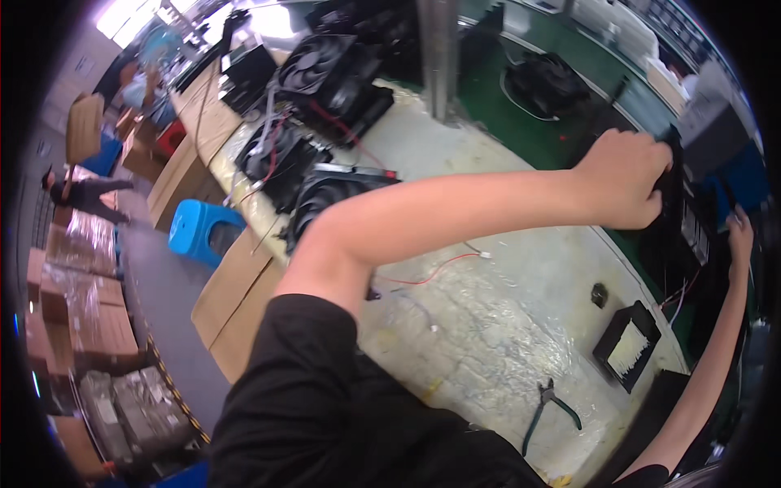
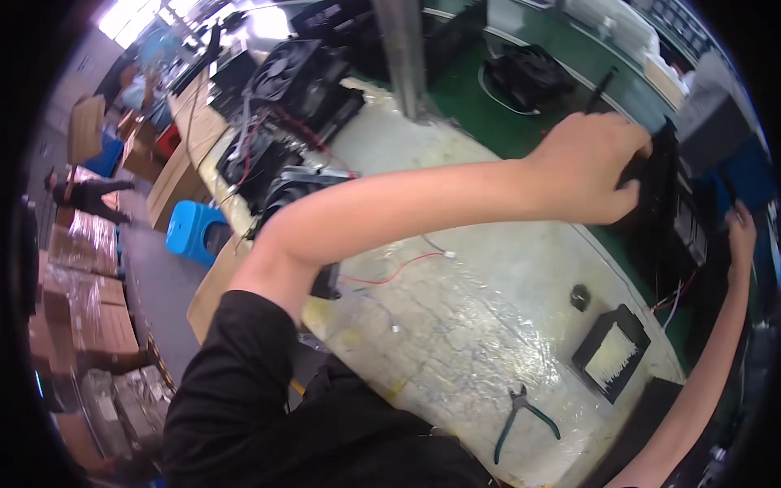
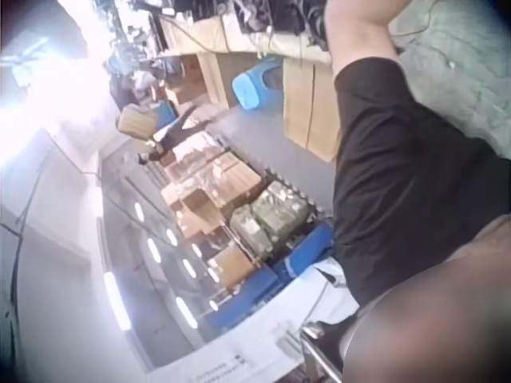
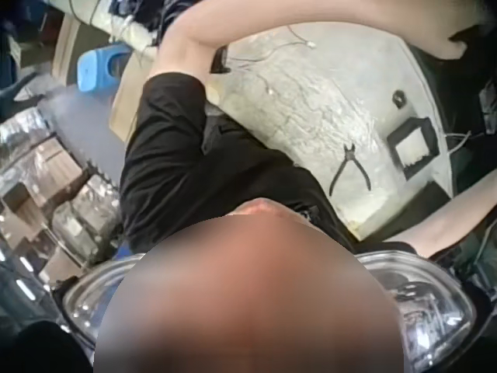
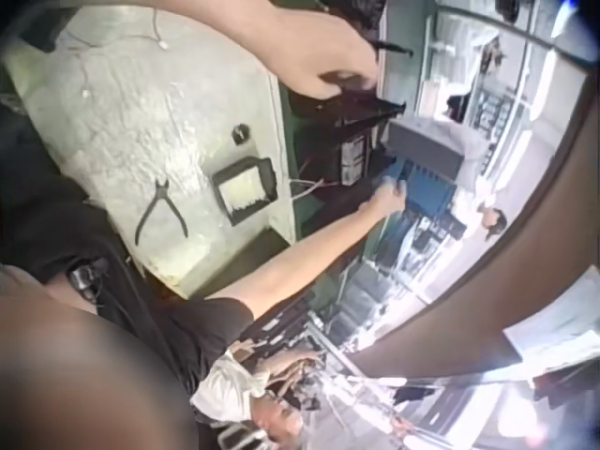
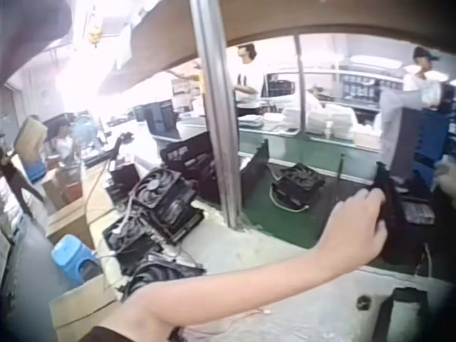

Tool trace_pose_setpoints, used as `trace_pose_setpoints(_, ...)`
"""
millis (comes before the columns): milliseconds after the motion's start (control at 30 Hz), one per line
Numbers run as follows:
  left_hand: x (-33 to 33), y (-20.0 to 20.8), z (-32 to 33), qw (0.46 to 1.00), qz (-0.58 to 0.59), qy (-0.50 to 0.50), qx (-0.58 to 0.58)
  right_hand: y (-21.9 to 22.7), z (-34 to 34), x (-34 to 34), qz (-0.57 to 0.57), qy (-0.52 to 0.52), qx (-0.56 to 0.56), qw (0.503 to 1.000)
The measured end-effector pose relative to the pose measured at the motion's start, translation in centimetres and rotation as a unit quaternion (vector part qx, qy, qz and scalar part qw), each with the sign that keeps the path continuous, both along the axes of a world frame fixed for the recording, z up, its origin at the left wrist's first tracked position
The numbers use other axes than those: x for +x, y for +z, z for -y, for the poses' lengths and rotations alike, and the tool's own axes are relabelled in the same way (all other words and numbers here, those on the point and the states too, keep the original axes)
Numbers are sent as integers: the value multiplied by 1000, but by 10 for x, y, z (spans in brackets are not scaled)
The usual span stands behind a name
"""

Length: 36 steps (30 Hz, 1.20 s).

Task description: Assembling electronic cooling fans into plastic housings and routing the associated wiring.

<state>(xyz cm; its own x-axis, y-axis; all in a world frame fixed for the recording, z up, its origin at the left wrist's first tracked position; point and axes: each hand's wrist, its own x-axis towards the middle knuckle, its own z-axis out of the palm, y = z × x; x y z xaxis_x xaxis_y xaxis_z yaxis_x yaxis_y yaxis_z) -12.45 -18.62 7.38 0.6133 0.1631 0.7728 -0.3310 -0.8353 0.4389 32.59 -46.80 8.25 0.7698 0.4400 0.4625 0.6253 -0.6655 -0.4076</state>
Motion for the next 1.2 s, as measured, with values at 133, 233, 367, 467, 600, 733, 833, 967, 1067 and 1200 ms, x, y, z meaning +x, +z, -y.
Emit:
trace_pose_setpoints(133, -147, 11, -7, 994, -99, 19, 52, 68, -177, -233, 54, 267, 88, 958)
trace_pose_setpoints(233, -273, 5, -15, 989, -124, 83, 12, 77, -290, -470, 40, 507, 144, 849)
trace_pose_setpoints(367, -346, -18, -35, 969, -108, 183, -123, 44, -395, -604, 327, 532, 66, 778)
trace_pose_setpoints(467, -384, -45, -43, 951, -68, 227, -197, -6, -472, -649, 381, 447, -67, 807)
trace_pose_setpoints(600, -421, -74, -52, 935, 5, 310, -169, -43, -511, -661, 451, 311, -110, 829)
trace_pose_setpoints(733, -446, -89, -68, 923, 37, 350, -157, -40, -518, -666, 402, 283, -140, 860)
trace_pose_setpoints(833, -454, -99, -86, 902, 54, 395, -166, -5, -500, -656, 377, 340, -182, 842)
trace_pose_setpoints(967, -456, -102, -106, 879, 145, 389, -236, 18, -463, -632, 374, 391, -70, 838)
trace_pose_setpoints(1067, -459, -84, -117, 856, 240, 357, -288, 57, -403, -634, 304, 393, 36, 867)
trace_pose_setpoints(1200, -414, -17, -124, 886, 264, 259, -280, 86, -302, -574, 235, 381, 160, 880)
